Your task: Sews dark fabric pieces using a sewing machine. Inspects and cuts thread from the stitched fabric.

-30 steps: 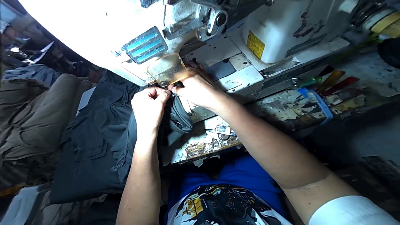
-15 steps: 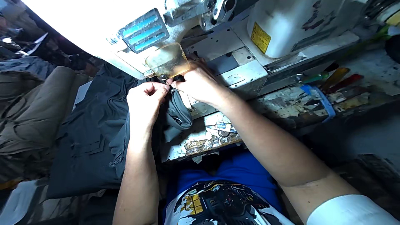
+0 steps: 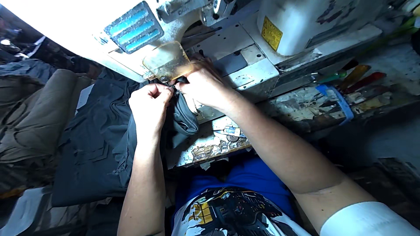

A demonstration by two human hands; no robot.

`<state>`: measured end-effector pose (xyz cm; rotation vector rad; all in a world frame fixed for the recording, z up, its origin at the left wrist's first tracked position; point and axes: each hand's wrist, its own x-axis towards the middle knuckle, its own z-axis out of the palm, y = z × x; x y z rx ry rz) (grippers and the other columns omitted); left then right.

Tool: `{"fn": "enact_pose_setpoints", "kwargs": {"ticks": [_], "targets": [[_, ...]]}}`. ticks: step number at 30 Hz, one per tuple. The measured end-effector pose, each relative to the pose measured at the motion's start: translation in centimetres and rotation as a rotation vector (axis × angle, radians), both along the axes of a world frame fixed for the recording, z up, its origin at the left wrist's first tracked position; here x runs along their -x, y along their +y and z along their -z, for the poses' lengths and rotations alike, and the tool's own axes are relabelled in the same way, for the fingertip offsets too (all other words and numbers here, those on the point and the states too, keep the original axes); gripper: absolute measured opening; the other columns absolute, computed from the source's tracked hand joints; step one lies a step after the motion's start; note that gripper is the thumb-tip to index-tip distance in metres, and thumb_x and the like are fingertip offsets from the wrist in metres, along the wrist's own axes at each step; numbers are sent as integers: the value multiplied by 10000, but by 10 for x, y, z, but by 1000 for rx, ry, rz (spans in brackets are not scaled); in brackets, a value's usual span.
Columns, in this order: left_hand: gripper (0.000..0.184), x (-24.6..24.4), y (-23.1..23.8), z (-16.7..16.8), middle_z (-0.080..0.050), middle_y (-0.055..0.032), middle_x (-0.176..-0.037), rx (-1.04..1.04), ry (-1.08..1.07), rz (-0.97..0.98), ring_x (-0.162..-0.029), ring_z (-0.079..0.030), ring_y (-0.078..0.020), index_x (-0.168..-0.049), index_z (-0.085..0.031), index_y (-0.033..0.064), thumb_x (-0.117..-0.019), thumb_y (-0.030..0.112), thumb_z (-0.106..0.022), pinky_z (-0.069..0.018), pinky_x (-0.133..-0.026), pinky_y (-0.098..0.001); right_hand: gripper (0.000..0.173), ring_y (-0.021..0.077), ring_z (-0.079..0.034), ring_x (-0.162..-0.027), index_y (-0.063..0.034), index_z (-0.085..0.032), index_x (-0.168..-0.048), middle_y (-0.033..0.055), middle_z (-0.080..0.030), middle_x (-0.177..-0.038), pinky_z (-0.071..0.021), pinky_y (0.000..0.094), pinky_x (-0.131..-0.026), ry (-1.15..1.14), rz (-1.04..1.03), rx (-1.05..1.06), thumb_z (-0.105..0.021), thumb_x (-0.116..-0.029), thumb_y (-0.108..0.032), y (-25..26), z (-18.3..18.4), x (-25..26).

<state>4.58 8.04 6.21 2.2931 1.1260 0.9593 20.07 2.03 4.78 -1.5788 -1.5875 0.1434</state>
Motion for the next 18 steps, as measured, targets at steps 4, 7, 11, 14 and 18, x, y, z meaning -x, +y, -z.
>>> {"fn": "enact_pose_setpoints", "kwargs": {"ticks": [4, 7, 11, 14, 18], "targets": [[140, 0, -2, 5, -617, 101, -663, -62, -4, -23, -593, -549, 60, -803, -712, 117, -911, 203, -688, -442, -586, -163, 176, 292, -597, -1185, -128, -774, -1057, 103, -717, -1118, -371, 523, -1030, -8, 6, 6, -639, -953, -172, 1, 1, 1], [153, -1, -3, 8, -614, 101, -675, -98, -17, -30, -608, -558, 60, -794, -699, 120, -918, 206, -672, -450, -597, -161, 158, 280, -603, -1171, -125, -768, -1030, 97, -719, -1106, -368, 517, -1026, -11, -4, 6, -638, -951, -169, 2, 1, 0], [171, -2, -6, 8, -622, 67, -702, -124, 1, -46, -635, -568, 37, -813, -700, 95, -932, 213, -670, -459, -621, -178, 164, 305, -588, -1182, -136, -771, -1047, 113, -707, -1122, -372, 523, -1014, -10, -4, 20, -650, -950, -191, 2, 0, 0], [166, -2, -7, 8, -603, 76, -688, -148, 8, -61, -617, -545, 48, -798, -690, 102, -922, 209, -662, -430, -599, -169, 160, 312, -579, -1206, -134, -769, -1052, 120, -705, -1144, -373, 526, -1015, 4, -5, 15, -669, -933, -172, 2, -1, 0], [165, -3, -7, 9, -608, 92, -683, -146, 6, -62, -613, -546, 59, -785, -687, 117, -918, 210, -659, -431, -593, -160, 177, 300, -600, -1186, -121, -761, -1063, 111, -715, -1129, -368, 535, -1035, -21, -3, 29, -651, -938, -179, 3, 0, -1]]}}
